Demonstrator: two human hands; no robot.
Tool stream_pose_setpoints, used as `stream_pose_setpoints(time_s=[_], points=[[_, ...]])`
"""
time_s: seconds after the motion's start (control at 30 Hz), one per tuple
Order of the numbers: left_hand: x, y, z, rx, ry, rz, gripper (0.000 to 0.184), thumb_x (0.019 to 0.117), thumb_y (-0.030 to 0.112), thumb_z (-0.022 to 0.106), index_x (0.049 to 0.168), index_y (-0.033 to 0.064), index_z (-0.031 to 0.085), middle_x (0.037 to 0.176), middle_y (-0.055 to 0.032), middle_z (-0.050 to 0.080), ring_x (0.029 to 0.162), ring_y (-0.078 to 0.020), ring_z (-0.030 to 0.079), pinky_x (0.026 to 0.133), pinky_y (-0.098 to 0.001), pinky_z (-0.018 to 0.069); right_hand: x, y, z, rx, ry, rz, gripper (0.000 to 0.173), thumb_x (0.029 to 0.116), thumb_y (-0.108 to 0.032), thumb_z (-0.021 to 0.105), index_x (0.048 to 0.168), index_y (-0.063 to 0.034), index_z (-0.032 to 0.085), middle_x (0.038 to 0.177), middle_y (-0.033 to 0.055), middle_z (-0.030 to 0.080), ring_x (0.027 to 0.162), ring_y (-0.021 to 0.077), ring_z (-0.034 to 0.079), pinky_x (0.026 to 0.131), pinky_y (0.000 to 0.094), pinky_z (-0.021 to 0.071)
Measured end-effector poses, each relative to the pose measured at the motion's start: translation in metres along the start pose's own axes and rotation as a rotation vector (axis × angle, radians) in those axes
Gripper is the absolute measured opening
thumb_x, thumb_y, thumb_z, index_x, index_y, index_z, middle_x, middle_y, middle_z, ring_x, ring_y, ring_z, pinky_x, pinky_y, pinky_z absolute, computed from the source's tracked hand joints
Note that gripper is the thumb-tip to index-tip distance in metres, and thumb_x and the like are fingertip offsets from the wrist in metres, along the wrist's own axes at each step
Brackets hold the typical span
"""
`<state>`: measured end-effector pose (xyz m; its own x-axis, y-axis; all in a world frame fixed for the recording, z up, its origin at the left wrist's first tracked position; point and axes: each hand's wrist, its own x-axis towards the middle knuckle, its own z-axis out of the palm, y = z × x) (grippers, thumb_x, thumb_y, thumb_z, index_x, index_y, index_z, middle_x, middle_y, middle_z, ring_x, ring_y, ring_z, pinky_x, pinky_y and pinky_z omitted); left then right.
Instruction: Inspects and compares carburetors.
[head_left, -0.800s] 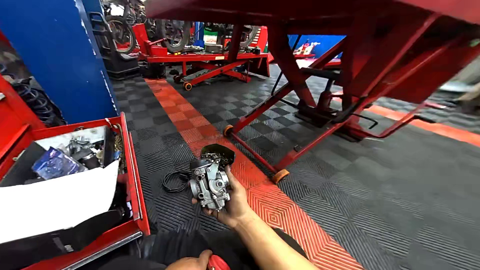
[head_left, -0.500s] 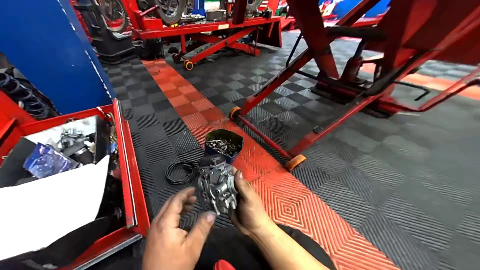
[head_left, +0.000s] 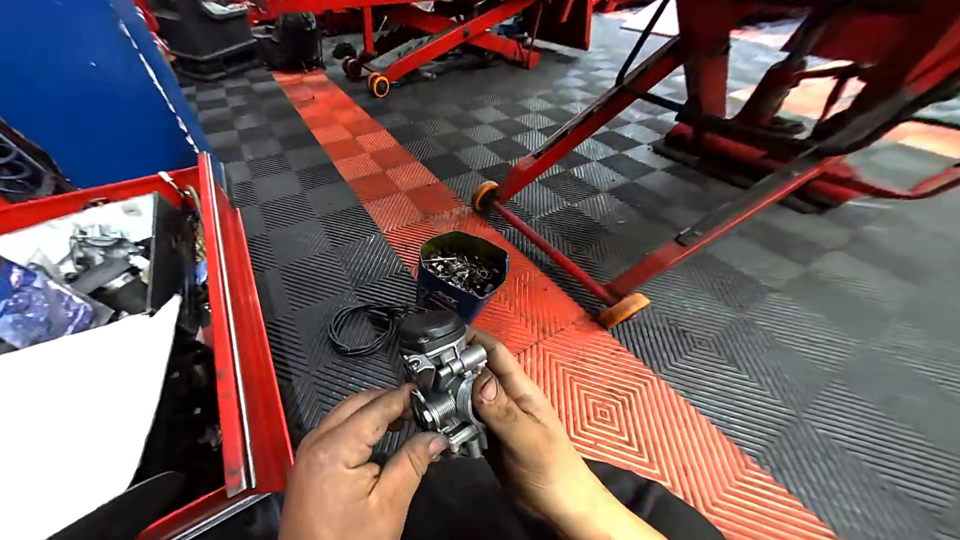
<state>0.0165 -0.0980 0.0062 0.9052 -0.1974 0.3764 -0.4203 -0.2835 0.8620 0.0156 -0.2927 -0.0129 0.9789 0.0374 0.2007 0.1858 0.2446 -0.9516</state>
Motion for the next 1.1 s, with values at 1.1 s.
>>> stream_pose_setpoints(time_s=[1.1], points=[[-0.015,-0.002,-0.013,0.297,-0.024,0.101,0.036,0.0947,0.024,0.068,0.130,0.0174,0.071,0.124,0.0054,0.069,0.113,-0.0058,0.065,0.094,-0.0284,0.0590,-0.016,-0.007,0.019,0.090,0.050,0.194,0.059,0.0989,-0.038,0.067,0.151,-0.0192,0.044,0.118,0.0127,0.067,0.094,0.0215,0.071,0.077,0.0381,0.0627]])
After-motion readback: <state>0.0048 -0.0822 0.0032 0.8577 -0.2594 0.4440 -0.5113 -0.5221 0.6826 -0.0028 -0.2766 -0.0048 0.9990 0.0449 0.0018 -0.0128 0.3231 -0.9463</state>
